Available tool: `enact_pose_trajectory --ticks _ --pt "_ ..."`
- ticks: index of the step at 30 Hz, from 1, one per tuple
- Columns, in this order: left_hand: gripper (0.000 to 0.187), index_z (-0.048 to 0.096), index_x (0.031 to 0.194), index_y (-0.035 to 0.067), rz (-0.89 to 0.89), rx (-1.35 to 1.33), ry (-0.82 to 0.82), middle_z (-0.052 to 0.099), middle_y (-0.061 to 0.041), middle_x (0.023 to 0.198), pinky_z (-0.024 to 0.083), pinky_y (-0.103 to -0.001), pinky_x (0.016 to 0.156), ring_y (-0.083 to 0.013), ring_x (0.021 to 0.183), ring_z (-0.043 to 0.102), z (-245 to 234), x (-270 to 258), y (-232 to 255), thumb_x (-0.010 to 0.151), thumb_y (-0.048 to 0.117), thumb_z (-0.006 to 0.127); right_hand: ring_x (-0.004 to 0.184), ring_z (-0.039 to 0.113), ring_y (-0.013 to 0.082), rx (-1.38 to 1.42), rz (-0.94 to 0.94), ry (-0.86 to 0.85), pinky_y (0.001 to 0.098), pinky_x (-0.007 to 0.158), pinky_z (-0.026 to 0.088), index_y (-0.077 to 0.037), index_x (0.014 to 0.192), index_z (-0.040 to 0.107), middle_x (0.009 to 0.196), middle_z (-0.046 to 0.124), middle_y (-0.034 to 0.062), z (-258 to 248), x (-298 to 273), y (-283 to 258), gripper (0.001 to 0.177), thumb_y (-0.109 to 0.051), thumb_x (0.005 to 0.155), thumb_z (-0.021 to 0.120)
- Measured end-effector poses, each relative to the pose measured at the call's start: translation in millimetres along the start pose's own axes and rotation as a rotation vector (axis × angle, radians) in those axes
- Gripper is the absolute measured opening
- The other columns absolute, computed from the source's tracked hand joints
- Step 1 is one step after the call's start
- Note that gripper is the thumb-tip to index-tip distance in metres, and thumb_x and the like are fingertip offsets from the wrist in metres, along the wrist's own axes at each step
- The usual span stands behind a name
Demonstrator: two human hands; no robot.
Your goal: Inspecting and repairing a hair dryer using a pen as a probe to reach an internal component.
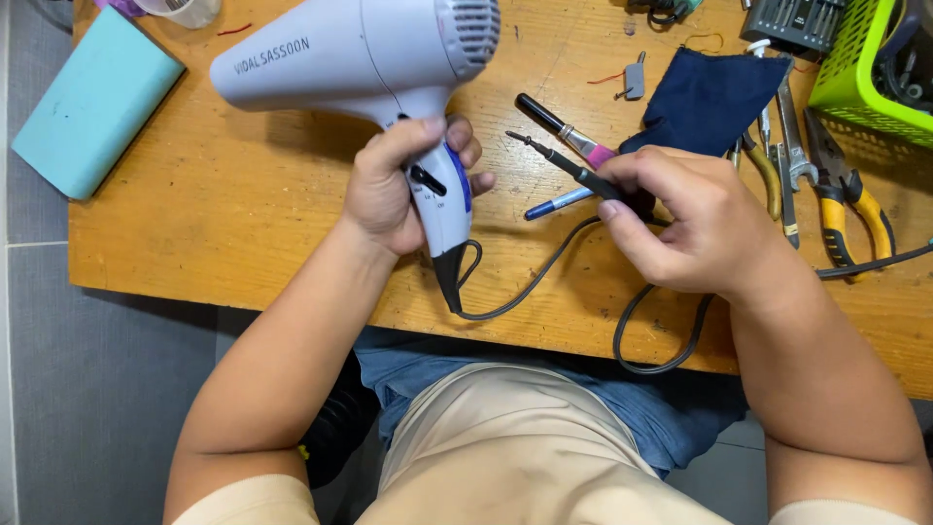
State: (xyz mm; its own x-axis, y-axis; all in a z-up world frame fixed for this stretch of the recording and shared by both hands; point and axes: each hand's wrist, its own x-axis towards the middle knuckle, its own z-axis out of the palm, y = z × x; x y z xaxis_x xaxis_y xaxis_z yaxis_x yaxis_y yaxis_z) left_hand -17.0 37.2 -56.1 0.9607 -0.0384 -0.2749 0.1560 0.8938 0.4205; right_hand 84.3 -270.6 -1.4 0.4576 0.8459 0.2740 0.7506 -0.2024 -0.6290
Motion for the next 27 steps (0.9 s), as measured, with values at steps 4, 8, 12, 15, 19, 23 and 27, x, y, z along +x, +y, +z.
enact_pose_trajectory --ticks 4,8,12,15,19,23,27 --pt "0.022 0.072 0.111 0.001 0.060 0.132 0.071 0.064 -0.009 0.088 0.059 -0.037 0.067 -0.0211 0.082 0.064 16 21 1 0.094 0.010 0.085 0.094 0.078 0.0374 -0.070 -0.036 0.009 0.0429 0.086 0.061 0.011 0.129 0.075 0.114 0.081 0.0244 -9 5 -5 0.025 -0.006 0.110 0.073" --pt "0.016 0.073 0.107 -0.010 0.042 0.212 0.016 0.066 -0.022 0.090 0.066 -0.043 0.070 -0.0308 0.083 0.068 14 31 -14 0.094 -0.007 0.082 0.084 0.071 0.0371 -0.176 -0.024 0.040 0.0438 0.080 0.057 0.010 0.124 0.077 0.104 0.078 0.0218 -21 5 -7 0.019 -0.001 0.108 0.072" --pt "0.017 0.074 0.115 -0.005 0.017 0.263 -0.057 0.068 -0.023 0.100 0.065 -0.045 0.077 -0.0320 0.089 0.067 -4 30 -26 0.099 -0.005 0.079 0.080 0.070 0.0362 -0.247 -0.012 0.069 0.0447 0.074 0.055 0.010 0.121 0.079 0.100 0.077 0.0202 -27 2 -9 0.017 0.000 0.109 0.074" --pt "0.014 0.076 0.112 -0.007 -0.039 0.162 -0.101 0.072 -0.026 0.103 0.062 -0.048 0.078 -0.0334 0.090 0.067 -8 27 -28 0.098 -0.005 0.079 0.080 0.070 0.0335 -0.316 0.007 0.053 0.0425 0.070 0.053 0.005 0.120 0.082 0.094 0.074 0.0134 -27 1 -12 0.015 -0.001 0.108 0.075" --pt "0.042 0.066 0.134 0.001 -0.095 0.061 -0.222 0.063 -0.013 0.114 0.058 -0.042 0.080 -0.0252 0.105 0.064 -9 24 -23 0.097 0.003 0.085 0.079 0.068 0.0344 -0.319 -0.007 0.033 0.0440 0.074 0.054 0.006 0.119 0.082 0.090 0.070 0.0130 -25 3 -14 0.014 0.000 0.109 0.074" --pt "0.045 0.062 0.139 0.004 -0.146 0.023 -0.349 0.055 -0.010 0.118 0.057 -0.039 0.086 -0.0217 0.109 0.060 -3 21 -18 0.099 0.008 0.084 0.078 0.067 0.0335 -0.367 -0.005 0.036 0.0425 0.071 0.052 0.003 0.119 0.083 0.089 0.070 0.0133 -23 3 -17 0.014 -0.002 0.109 0.075" --pt "0.048 0.062 0.147 0.006 -0.150 -0.014 -0.387 0.058 -0.011 0.120 0.058 -0.043 0.089 -0.0239 0.111 0.062 -10 19 -23 0.103 0.002 0.081 0.075 0.065 0.0324 -0.394 -0.017 0.023 0.0424 0.065 0.048 0.001 0.116 0.084 0.087 0.069 0.0118 -22 4 -20 0.011 -0.002 0.109 0.077"
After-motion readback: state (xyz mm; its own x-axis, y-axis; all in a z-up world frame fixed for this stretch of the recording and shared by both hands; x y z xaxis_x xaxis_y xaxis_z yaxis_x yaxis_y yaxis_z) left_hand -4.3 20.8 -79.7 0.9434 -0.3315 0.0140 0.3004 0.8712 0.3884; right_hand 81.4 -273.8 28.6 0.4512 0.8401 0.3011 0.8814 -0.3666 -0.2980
